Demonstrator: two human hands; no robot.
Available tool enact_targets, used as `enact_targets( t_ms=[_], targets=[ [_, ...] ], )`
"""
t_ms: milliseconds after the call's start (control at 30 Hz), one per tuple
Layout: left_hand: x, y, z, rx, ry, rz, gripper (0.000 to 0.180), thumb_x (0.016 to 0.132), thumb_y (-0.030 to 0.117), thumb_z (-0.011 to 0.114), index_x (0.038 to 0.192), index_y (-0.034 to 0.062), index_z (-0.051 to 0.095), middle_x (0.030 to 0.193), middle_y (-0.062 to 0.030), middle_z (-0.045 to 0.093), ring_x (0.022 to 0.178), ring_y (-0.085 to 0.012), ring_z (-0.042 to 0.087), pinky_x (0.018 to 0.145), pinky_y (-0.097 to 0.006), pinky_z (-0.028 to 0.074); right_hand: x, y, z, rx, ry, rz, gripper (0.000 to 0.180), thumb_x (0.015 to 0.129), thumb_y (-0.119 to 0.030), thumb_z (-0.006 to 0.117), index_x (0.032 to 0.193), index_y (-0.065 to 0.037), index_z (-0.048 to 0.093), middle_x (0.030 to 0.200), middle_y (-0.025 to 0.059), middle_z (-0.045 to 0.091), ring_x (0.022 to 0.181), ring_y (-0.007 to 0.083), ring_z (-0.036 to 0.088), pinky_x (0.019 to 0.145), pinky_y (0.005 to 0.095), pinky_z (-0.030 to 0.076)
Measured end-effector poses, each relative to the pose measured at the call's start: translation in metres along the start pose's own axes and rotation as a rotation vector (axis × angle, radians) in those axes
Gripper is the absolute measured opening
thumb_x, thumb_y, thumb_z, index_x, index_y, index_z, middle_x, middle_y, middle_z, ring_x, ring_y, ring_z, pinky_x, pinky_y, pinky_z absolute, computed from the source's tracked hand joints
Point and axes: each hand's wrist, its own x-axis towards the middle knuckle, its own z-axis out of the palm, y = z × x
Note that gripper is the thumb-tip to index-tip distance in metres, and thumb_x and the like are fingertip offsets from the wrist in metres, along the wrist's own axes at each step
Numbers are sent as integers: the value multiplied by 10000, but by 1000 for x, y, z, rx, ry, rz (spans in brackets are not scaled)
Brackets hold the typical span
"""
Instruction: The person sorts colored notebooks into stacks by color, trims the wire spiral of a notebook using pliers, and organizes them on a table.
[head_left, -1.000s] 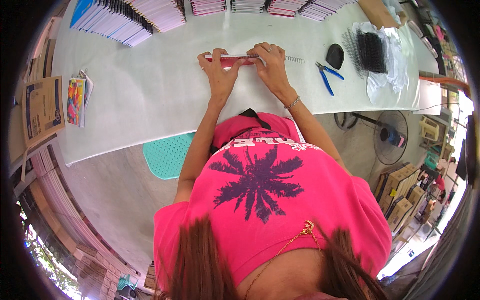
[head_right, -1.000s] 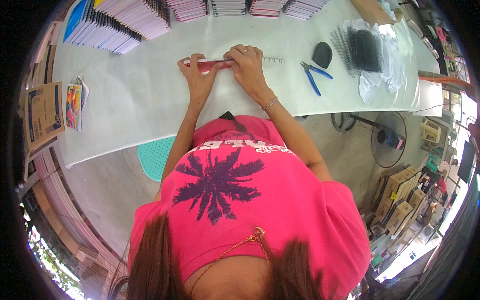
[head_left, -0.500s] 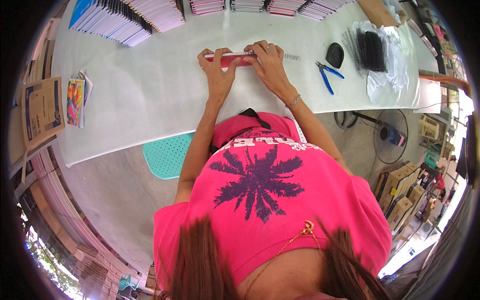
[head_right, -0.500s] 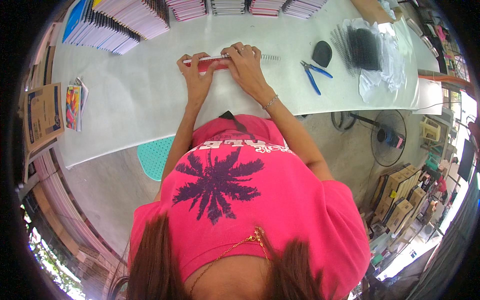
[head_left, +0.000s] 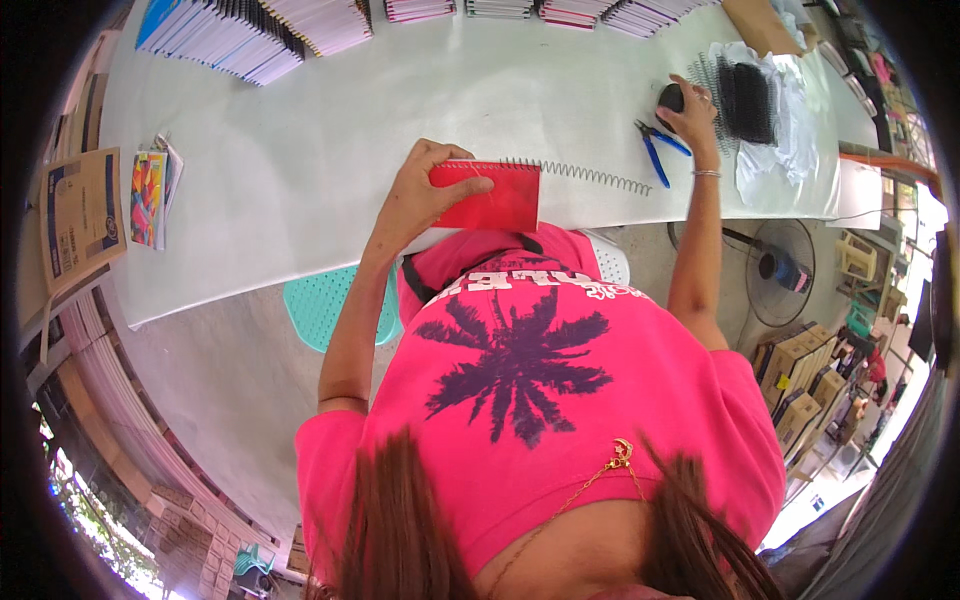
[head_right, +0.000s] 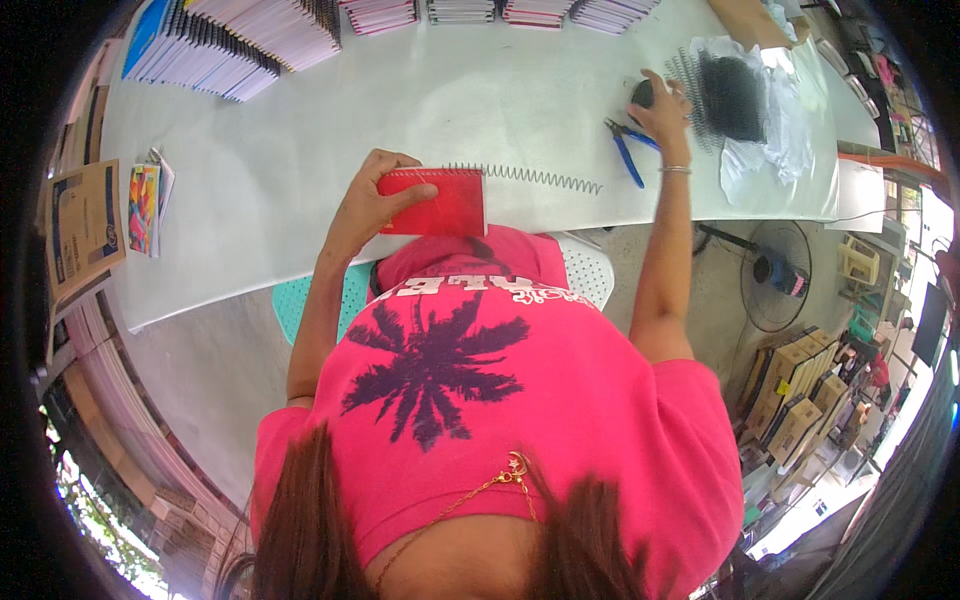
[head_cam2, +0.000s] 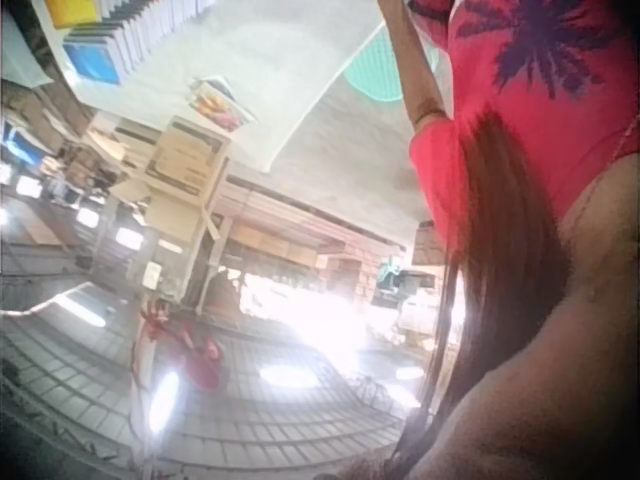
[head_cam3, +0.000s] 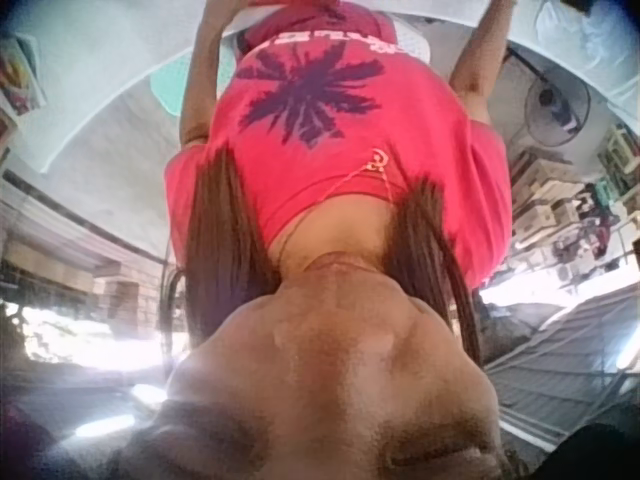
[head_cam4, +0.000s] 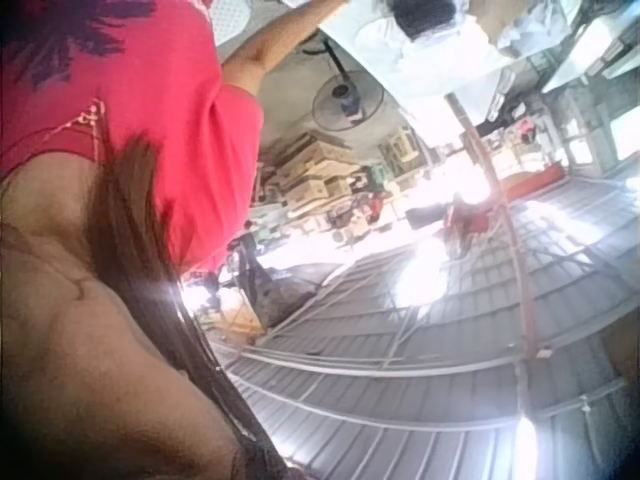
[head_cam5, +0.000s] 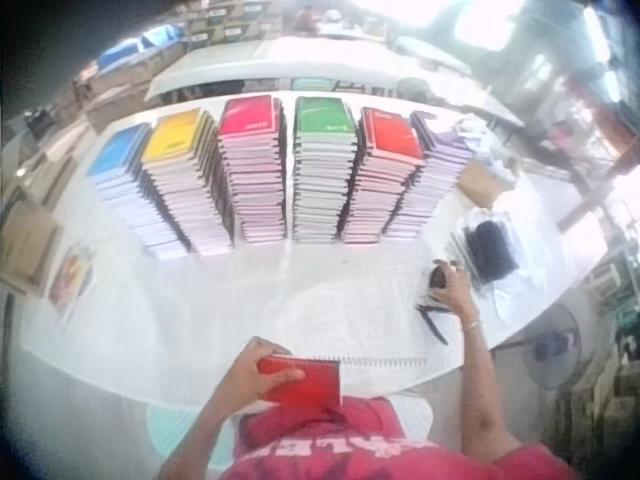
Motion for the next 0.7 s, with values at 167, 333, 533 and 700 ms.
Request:
enact_targets(
  t_ms=[167,333,533,700],
  targets=[
    [-11,-14,8,134,-12,64,357,792,325,719,973,27,640,1031,-51,462,951,-168,523,826,-295,441,9,35,5,337,-282,-147,814,619,-310,804,1341,-159,459,1244,237,483,1169,360,457,1000,394,380],
    [-16,-10,8,297,15,221,313,817,310,685,923,18,644,953,-66,522,892,-168,542,815,-295,428,4,-42,-31,836,-508,113,754,764,-360,722,1345,-1,402,1222,185,520,1114,274,501,967,339,422],
    [-10,-4,4,64,-144,154,277,824,267,683,874,0,634,810,-65,603,786,-135,563,762,-278,438,-33,-151,-46,1535,-1228,-80,653,903,-390,565,1345,57,387,1283,132,503,1077,173,535,896,320,471],
    [-15,3,3,-31,-200,-22,279,807,258,704,881,-3,638,820,-61,607,777,-123,563,724,-277,447,-51,-178,-42,1300,-1616,-205,687,866,-457,587,1326,33,441,1184,96,579,941,104,555,794,242,488]
  ],
)
